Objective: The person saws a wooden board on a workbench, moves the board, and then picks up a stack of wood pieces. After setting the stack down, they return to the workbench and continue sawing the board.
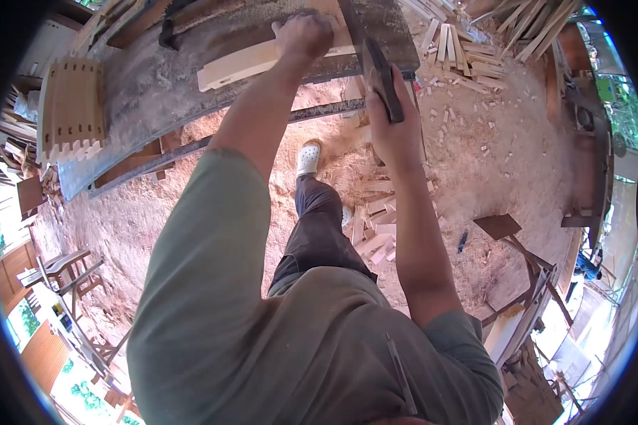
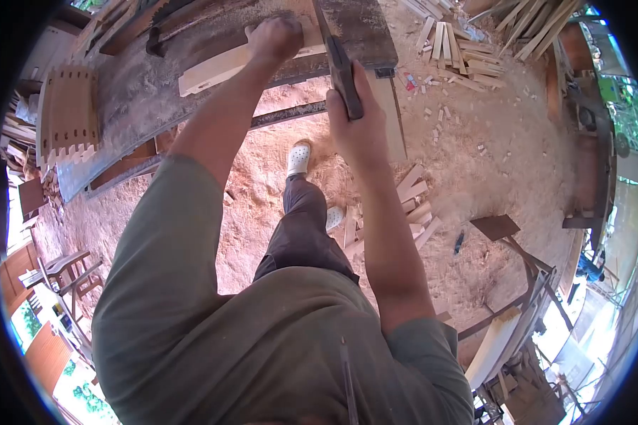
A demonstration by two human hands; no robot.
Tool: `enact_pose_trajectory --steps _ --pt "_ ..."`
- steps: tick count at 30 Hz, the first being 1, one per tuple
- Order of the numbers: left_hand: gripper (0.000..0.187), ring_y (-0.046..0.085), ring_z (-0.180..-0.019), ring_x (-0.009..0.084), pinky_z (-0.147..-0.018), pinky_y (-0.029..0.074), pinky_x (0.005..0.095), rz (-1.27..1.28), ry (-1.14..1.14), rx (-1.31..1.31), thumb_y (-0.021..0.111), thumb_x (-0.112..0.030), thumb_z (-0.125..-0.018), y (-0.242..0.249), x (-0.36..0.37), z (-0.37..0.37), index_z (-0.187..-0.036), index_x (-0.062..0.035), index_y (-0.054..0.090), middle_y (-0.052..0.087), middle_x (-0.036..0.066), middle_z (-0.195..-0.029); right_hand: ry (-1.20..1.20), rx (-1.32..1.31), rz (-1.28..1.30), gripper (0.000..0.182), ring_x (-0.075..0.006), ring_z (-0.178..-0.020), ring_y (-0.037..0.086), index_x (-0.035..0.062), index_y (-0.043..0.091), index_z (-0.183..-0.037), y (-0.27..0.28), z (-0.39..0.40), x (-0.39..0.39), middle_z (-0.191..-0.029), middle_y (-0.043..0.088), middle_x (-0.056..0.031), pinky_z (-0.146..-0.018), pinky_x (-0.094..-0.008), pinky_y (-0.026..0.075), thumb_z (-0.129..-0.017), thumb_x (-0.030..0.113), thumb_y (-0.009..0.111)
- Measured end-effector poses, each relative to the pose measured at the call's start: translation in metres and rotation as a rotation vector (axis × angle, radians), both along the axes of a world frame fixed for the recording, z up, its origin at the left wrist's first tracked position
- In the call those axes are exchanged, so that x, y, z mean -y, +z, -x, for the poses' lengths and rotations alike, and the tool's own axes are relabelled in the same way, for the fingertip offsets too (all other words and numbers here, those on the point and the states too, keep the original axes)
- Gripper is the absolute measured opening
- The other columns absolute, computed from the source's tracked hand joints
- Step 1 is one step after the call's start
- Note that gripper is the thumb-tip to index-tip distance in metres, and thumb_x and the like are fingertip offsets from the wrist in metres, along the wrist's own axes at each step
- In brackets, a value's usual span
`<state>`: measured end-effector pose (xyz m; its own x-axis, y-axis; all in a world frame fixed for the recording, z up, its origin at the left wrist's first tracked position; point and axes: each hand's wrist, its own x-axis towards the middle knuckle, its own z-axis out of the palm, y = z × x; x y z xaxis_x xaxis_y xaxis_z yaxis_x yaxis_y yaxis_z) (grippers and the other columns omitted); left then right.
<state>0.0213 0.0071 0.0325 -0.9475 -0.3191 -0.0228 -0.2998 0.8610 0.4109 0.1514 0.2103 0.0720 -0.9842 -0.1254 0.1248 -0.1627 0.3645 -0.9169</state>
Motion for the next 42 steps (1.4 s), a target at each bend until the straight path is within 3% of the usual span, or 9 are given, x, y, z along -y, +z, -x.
enact_pose_trajectory --steps 8,10,12,15,19,22,25,34,42 --pt "0.054 0.055 -0.127 0.0294 -0.112 0.027 0.0552 0.114 0.043 -0.049 0.034 -0.036 -0.094 -0.005 0.001 0.001 -0.115 -0.0015 0.069 0.061 0.016 -0.133 0.026 0.164 0.000 0.060 -0.0138 -0.077 0.065 0.0045 0.041 -0.147 0.028 -0.016 -0.007 -0.093 0.068 -0.0118 -0.070 -0.0295 0.052 -0.093 0.019 0.063" --pt "0.059 0.055 -0.124 0.0357 -0.109 0.032 0.0576 0.022 0.011 -0.065 0.041 -0.054 -0.097 0.002 0.002 0.001 -0.121 -0.0066 0.066 0.061 0.020 -0.130 -0.022 0.071 0.006 0.061 -0.0136 -0.077 0.065 0.0031 0.039 -0.148 0.010 -0.071 -0.036 -0.092 0.068 -0.0127 -0.070 -0.0296 0.052 -0.093 0.015 0.063" --pt "0.054 0.055 -0.126 0.0299 -0.112 0.028 0.0543 0.089 0.031 0.019 0.033 -0.035 -0.094 -0.003 -0.001 0.004 -0.113 -0.0009 0.070 0.062 0.017 -0.131 -0.044 0.246 -0.071 0.062 -0.0186 -0.091 0.068 -0.0021 0.038 -0.146 0.028 -0.144 -0.073 -0.112 0.067 -0.0187 -0.076 -0.0302 0.054 -0.091 0.009 0.063" --pt "0.053 0.055 -0.126 0.0303 -0.112 0.029 0.0531 0.018 0.019 0.089 0.033 -0.035 -0.094 0.004 0.000 0.002 -0.111 -0.0003 0.070 0.062 0.018 -0.130 -0.030 0.366 -0.119 0.062 -0.0234 -0.101 0.069 -0.0081 0.037 -0.144 0.052 -0.235 -0.124 -0.124 0.064 -0.0238 -0.082 -0.0324 0.054 -0.088 0.004 0.061" --pt "0.053 0.056 -0.124 0.0322 -0.114 0.027 0.0533 0.050 0.051 -0.024 0.034 -0.035 -0.094 -0.010 0.000 0.005 -0.110 -0.0007 0.071 0.063 0.018 -0.128 0.013 0.029 -0.100 0.059 -0.0242 -0.103 0.069 -0.0100 0.039 -0.142 0.028 -0.171 -0.100 -0.118 0.066 -0.0238 -0.083 -0.0330 0.054 -0.088 0.004 0.060" --pt "0.053 0.057 -0.123 0.0327 -0.114 0.028 0.0531 0.039 0.011 0.041 0.033 -0.035 -0.095 0.001 0.000 0.001 -0.111 -0.0006 0.070 0.063 0.018 -0.128 -0.013 0.216 0.027 0.052 -0.0197 -0.077 0.067 0.0010 0.049 -0.139 0.019 -0.025 -0.020 -0.091 0.068 -0.0163 -0.069 -0.0334 0.052 -0.091 0.014 0.064" --pt "0.053 0.057 -0.123 0.0326 -0.114 0.029 0.0526 0.055 0.042 0.024 0.033 -0.035 -0.094 -0.004 0.001 0.004 -0.111 -0.0009 0.070 0.063 0.018 -0.128 -0.005 0.122 0.005 0.051 -0.0200 -0.079 0.067 0.0002 0.050 -0.137 0.016 0.012 0.006 -0.090 0.068 -0.0168 -0.069 -0.0328 0.051 -0.091 0.016 0.064" --pt "0.052 0.059 -0.120 0.0335 -0.111 0.031 0.0515 0.045 0.006 -0.031 0.035 -0.034 -0.093 -0.008 0.001 0.001 -0.104 -0.0009 0.073 0.066 0.019 -0.122 -0.094 0.478 -0.058 0.061 -0.0203 -0.095 0.069 -0.0051 0.038 -0.145 0.055 -0.238 -0.121 -0.114 0.068 -0.0196 -0.081 -0.0311 0.054 -0.089 0.003 0.061" --pt "0.046 0.058 -0.121 0.0291 -0.112 0.030 0.0486 0.058 0.034 -0.015 0.040 -0.032 -0.092 -0.006 0.002 0.005 -0.107 -0.0053 0.073 0.066 0.015 -0.123 0.028 0.071 0.005 0.054 -0.0160 -0.077 0.063 -0.0007 0.048 -0.139 0.010 0.024 0.006 -0.093 0.065 -0.0134 -0.071 -0.0310 0.051 -0.091 0.015 0.065"
